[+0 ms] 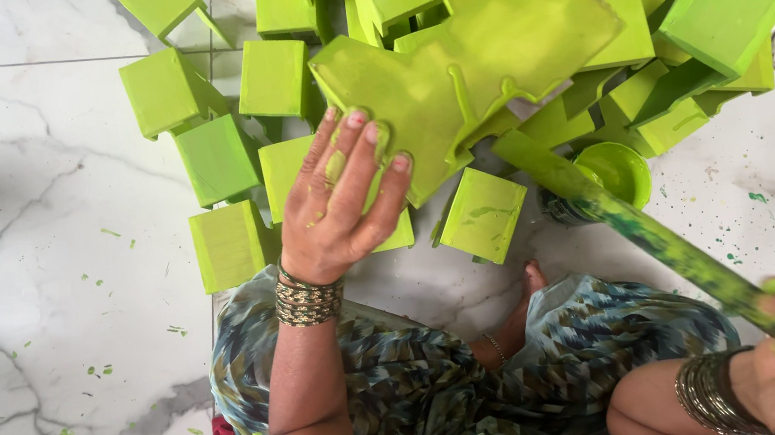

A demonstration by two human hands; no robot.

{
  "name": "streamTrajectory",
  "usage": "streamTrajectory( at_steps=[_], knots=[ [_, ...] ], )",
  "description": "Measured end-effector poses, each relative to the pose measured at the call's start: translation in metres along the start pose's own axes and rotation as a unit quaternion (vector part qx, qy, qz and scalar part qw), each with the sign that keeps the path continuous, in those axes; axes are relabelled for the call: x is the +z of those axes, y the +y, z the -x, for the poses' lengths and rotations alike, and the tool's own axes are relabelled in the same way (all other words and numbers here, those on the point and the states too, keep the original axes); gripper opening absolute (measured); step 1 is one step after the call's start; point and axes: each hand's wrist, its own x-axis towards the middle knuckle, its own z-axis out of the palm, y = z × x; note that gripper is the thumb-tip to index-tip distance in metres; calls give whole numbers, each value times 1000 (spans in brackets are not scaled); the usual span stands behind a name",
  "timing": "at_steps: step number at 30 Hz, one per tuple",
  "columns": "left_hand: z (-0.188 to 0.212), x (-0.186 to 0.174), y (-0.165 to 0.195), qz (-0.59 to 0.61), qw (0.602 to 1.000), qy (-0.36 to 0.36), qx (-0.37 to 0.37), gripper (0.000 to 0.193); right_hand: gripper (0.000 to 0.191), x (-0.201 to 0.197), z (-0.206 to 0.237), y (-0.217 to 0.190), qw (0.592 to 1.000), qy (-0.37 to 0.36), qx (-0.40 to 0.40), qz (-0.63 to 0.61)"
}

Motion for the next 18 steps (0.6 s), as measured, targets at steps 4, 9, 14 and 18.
streamTrajectory(
  at_steps=[4, 9, 14, 18],
  knots=[
    [0, 2, 3, 11, 1000, 5, 4, 31, 23, 43, 31, 52, 953, 217, -199, -76],
    [-4, 3, 12, 32, 999, 3, 17, 30, 20, 77, 12, 56, 945, 206, -232, -109],
    [-3, 3, 13, 34, 999, 12, 24, 29, 33, 76, -45, -4, 963, 105, -213, -128],
    [1, 5, 9, 11, 1000, 4, 15, 30, 23, 10, 2, 11, 991, -82, -100, -31]
  ],
)
